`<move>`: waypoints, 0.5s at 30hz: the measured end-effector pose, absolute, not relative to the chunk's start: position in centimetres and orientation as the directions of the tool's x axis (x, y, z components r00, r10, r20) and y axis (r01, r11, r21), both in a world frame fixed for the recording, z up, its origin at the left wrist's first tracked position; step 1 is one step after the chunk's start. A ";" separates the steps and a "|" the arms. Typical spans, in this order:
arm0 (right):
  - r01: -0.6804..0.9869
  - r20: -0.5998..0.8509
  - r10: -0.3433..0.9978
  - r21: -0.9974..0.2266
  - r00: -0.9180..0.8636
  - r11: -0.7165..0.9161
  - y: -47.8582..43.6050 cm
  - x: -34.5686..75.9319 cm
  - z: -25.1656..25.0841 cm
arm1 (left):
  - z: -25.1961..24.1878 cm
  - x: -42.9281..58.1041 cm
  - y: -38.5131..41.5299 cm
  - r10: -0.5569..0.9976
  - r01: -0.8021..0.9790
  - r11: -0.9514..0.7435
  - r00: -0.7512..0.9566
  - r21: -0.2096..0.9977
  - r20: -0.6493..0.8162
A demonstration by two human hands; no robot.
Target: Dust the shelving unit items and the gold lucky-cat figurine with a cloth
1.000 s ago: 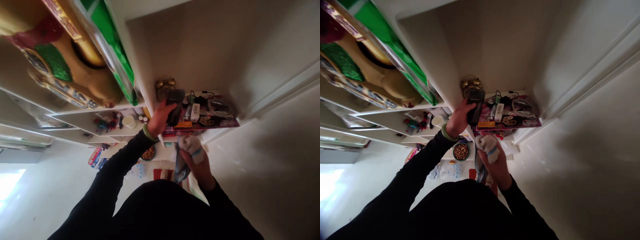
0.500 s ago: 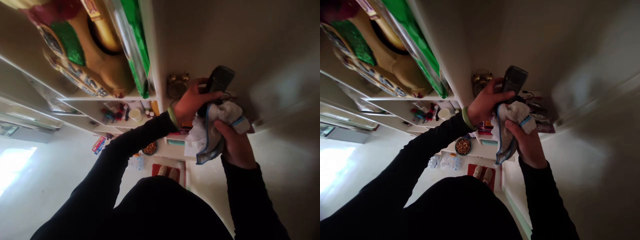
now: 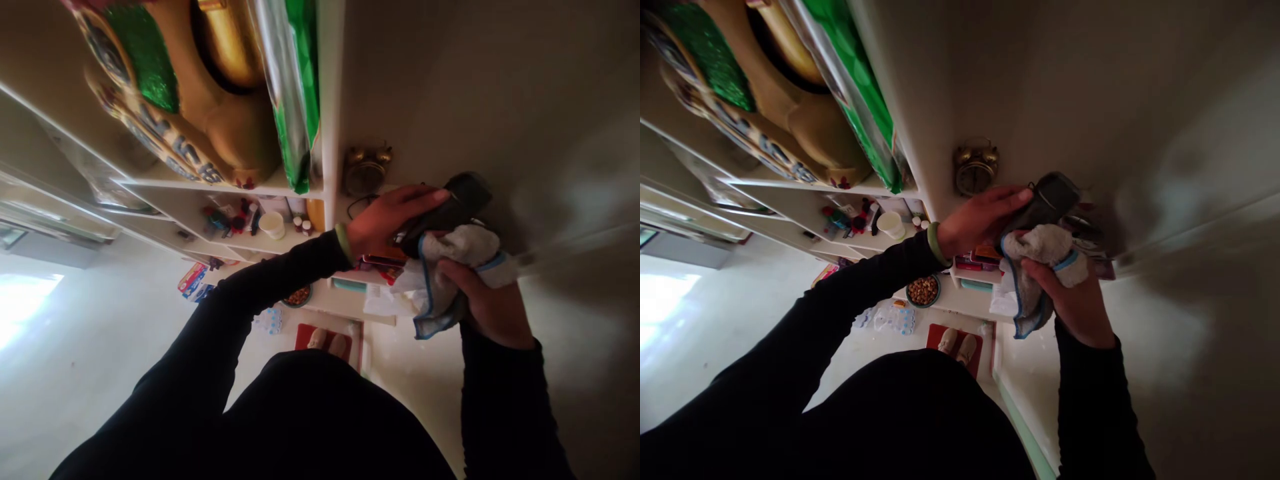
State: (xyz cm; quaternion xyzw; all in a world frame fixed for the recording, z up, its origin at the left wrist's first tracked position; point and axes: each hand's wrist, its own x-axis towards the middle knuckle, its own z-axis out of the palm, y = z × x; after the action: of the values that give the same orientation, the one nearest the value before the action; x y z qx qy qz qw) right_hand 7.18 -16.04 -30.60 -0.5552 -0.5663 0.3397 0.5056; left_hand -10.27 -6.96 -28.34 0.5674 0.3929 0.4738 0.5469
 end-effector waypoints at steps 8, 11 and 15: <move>0.311 0.199 0.977 -0.936 0.076 0.166 -15.0 9.3 -29.6 | -30.3 -14.1 -4.8 0.883 0.719 -0.452 0.443 0.527 0.154; 0.249 0.170 0.982 -0.958 0.088 0.144 -14.5 9.3 -29.6 | -30.8 -14.2 -4.8 0.885 0.784 -0.450 0.456 0.428 0.095; 0.229 0.083 0.994 -0.971 0.065 0.066 -14.0 9.1 -29.5 | -31.4 -13.6 -4.5 0.923 0.829 -0.373 0.378 0.416 0.075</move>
State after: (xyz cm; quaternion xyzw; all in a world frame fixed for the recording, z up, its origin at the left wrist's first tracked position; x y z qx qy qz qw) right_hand 9.09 -13.99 -29.51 -0.5529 -0.5532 0.4018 0.4762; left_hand -13.60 -4.54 -31.43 0.8150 0.5375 0.1495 0.1565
